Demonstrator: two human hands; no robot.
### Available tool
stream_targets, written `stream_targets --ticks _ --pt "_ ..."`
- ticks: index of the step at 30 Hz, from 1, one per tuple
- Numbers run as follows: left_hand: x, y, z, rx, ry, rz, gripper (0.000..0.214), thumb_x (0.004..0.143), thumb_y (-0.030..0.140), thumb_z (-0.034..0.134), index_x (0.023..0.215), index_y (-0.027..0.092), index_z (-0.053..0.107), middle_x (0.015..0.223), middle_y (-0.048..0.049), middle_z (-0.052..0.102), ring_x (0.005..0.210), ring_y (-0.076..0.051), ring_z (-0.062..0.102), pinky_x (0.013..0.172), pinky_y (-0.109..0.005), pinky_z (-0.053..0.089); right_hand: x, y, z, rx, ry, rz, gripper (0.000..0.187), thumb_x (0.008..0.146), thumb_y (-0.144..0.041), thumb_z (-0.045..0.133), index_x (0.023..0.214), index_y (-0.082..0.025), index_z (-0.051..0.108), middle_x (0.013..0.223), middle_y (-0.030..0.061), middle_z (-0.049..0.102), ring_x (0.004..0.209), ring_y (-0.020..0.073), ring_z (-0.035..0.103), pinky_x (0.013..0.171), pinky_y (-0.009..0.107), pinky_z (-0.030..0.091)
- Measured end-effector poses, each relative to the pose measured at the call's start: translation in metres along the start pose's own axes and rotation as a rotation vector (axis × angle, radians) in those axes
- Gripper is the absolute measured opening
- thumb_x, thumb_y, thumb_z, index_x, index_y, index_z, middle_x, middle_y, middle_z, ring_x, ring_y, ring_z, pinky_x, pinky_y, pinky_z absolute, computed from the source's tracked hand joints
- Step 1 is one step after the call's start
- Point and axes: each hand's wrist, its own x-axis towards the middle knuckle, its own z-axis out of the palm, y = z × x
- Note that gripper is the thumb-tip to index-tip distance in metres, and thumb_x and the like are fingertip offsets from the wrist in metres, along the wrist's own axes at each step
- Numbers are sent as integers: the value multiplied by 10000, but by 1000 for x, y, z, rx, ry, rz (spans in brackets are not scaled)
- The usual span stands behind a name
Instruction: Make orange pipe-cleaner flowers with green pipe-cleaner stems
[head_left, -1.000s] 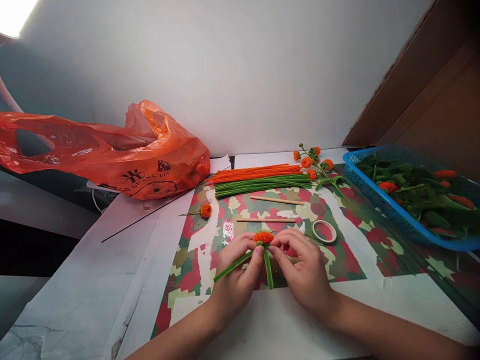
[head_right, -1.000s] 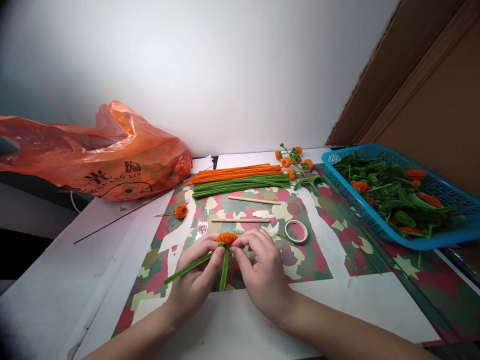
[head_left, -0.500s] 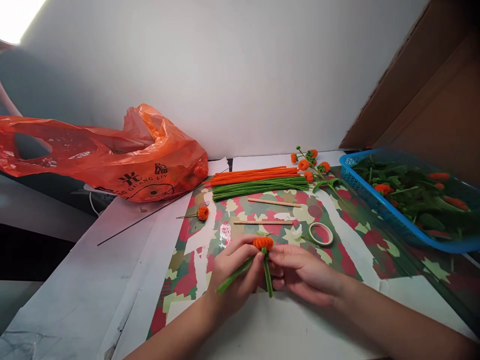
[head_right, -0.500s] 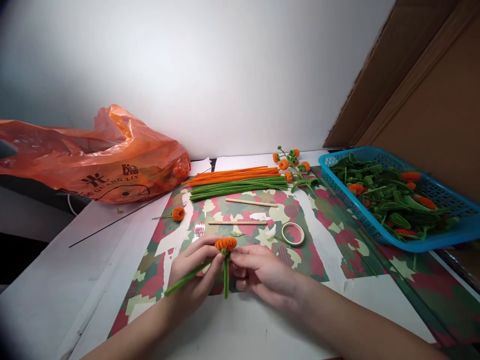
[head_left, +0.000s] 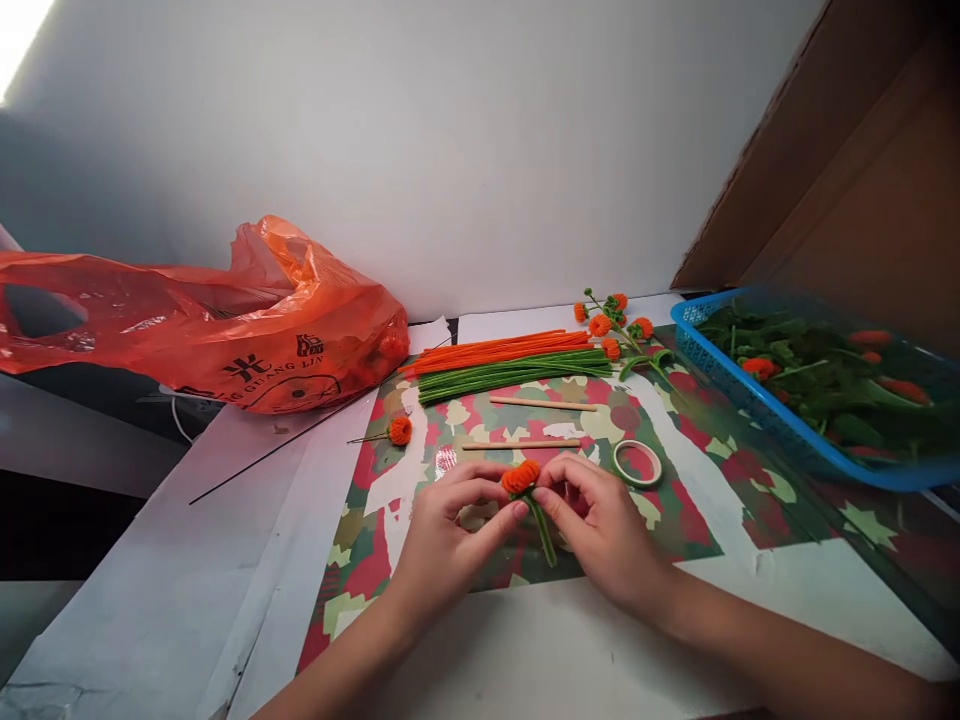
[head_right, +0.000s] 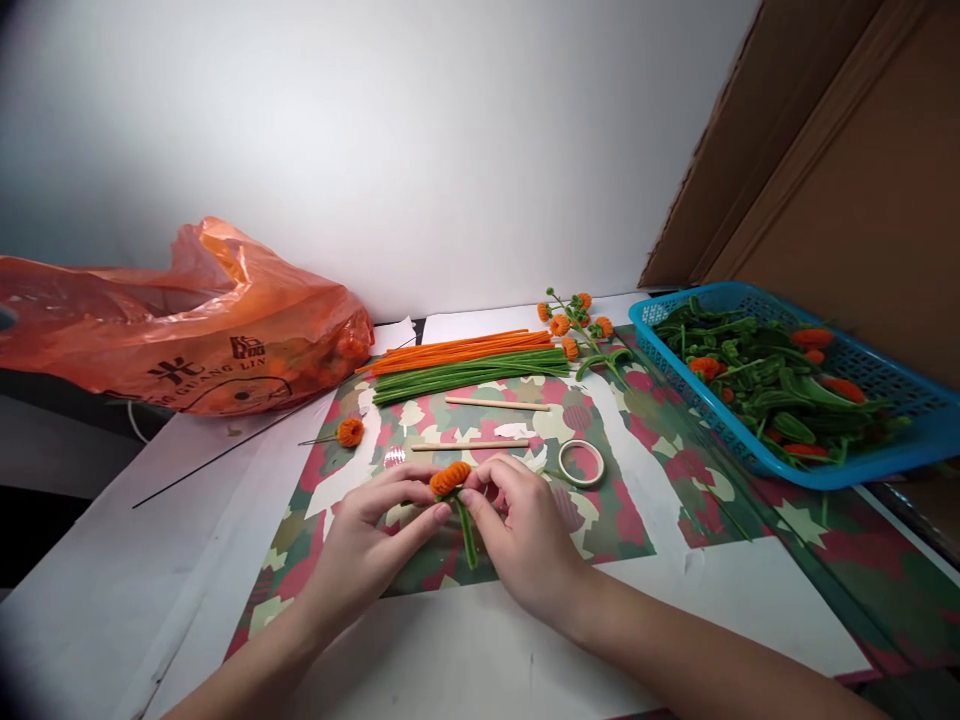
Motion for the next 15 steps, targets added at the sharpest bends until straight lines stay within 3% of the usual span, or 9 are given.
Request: stream_targets --ticks 3,5,7,11,13,15 --pt "-2 -3 7 25 26 47 140 824 238 614 700 188 656 946 -71 675 873 -196 644 668 -274 531 -1 -1 3 -12 4 -35 141 875 -196 495 742 -191 542 779 20 567 702 146 497 593 248 367" --pt "-2 -6 8 77 45 134 142 835 191 588 698 188 625 977 -66 670 900 -187 639 707 -274 532 0 -2 3 35 -7 4 143 876 -220 497 751 -184 556 784 25 567 695 145 485 589 251 355" --pt "-3 -9 7 158 66 274 142 832 136 566 708 189 611 1045 -68 664 932 -184 634 767 -285 525 2 -1 2 201 -84 153 176 877 -303 512 769 -176 569 734 10 547 629 125 448 550 243 326" --pt "-3 -10 3 330 17 559 187 825 65 511 835 200 640 1087 -95 685 903 -197 647 763 -308 515 8 3 -7 677 -385 580 249 766 -384 649 731 -155 557 597 -53 424 514 64 328 486 203 241" --pt "-2 -8 3 357 -38 585 197 828 69 497 830 202 643 1079 -105 694 883 -208 652 745 -314 508 11 5 -12 823 -496 720 227 695 -305 707 694 -146 545 611 -49 425 541 59 353 499 190 259" --pt "0 -5 3 277 -50 475 157 832 107 516 784 195 636 1043 -103 696 879 -211 648 741 -309 501 12 6 -15 860 -528 758 218 693 -297 708 700 -144 552 634 -37 443 569 68 387 517 191 295"
